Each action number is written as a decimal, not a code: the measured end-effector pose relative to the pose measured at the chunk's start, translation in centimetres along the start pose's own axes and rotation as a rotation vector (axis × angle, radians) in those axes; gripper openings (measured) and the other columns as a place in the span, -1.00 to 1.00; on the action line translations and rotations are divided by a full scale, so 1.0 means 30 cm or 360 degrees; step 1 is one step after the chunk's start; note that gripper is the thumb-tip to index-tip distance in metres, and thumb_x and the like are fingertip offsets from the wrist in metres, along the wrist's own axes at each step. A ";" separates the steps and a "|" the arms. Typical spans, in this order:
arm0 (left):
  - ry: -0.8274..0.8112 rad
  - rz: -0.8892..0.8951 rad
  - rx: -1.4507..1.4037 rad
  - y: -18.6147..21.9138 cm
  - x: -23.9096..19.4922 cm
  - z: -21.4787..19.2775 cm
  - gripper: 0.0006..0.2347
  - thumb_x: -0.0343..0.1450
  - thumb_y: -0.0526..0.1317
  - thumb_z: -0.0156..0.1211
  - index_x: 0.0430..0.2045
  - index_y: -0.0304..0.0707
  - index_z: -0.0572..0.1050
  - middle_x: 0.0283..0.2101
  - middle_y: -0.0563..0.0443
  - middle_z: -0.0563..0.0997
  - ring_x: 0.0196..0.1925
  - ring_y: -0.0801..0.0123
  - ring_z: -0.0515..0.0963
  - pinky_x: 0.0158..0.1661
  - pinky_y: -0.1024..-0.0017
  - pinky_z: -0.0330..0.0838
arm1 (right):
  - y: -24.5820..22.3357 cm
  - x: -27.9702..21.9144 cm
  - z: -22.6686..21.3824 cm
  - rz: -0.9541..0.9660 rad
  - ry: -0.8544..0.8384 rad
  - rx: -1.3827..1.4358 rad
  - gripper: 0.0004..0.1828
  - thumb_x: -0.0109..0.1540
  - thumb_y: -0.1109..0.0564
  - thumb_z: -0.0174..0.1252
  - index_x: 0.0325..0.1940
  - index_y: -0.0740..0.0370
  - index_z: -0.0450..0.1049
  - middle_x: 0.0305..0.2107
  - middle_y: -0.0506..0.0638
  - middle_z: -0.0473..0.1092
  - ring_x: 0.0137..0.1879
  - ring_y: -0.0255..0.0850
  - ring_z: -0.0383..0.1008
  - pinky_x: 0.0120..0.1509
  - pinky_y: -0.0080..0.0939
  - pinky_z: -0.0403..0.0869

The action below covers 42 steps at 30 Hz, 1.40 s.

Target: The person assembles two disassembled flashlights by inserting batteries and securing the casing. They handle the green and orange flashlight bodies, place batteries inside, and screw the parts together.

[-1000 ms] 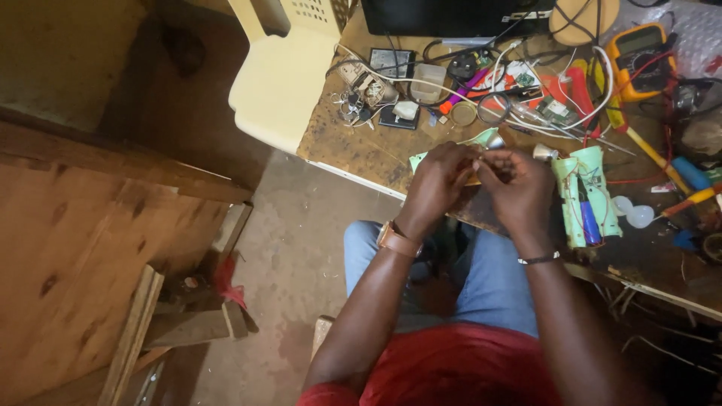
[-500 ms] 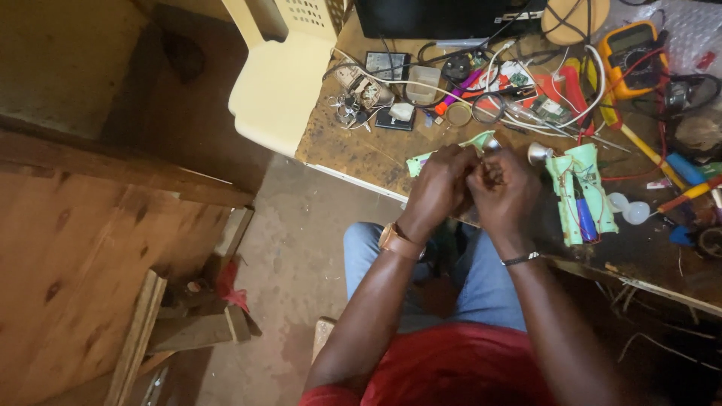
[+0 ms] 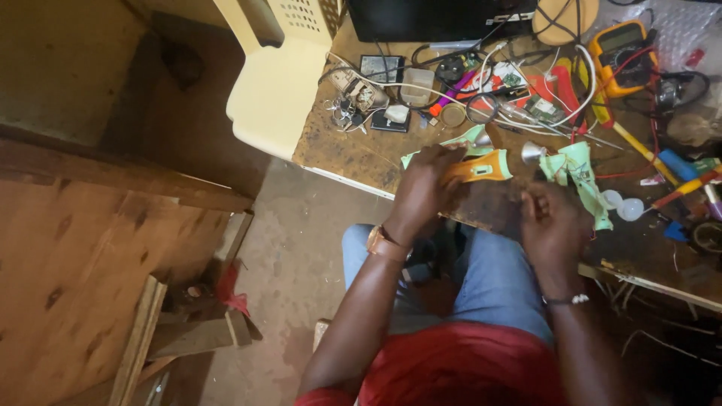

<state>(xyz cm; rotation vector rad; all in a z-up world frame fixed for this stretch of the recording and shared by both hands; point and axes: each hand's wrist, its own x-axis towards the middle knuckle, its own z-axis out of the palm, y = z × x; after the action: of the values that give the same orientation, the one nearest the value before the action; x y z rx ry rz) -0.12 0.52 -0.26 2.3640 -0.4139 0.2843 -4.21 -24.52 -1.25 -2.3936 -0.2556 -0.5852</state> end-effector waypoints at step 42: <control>-0.0194 -0.0468 -0.0123 0.012 -0.041 -0.092 -0.69 0.44 -0.04 0.27 -0.02 -0.18 0.59 -0.18 -0.27 0.58 -0.02 -0.31 0.64 0.04 -0.10 0.53 | -0.169 0.052 0.142 0.1682 -0.0292 0.1746 -0.70 0.38 0.09 0.27 -0.10 0.42 0.42 -0.34 0.42 0.54 -0.38 0.13 0.67 -0.40 -0.04 0.71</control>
<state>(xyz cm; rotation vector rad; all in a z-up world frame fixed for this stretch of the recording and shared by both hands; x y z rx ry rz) -1.62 2.42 1.58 2.3341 -0.1265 -0.0128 -3.01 -17.86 -0.63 -1.2091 0.4931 0.2570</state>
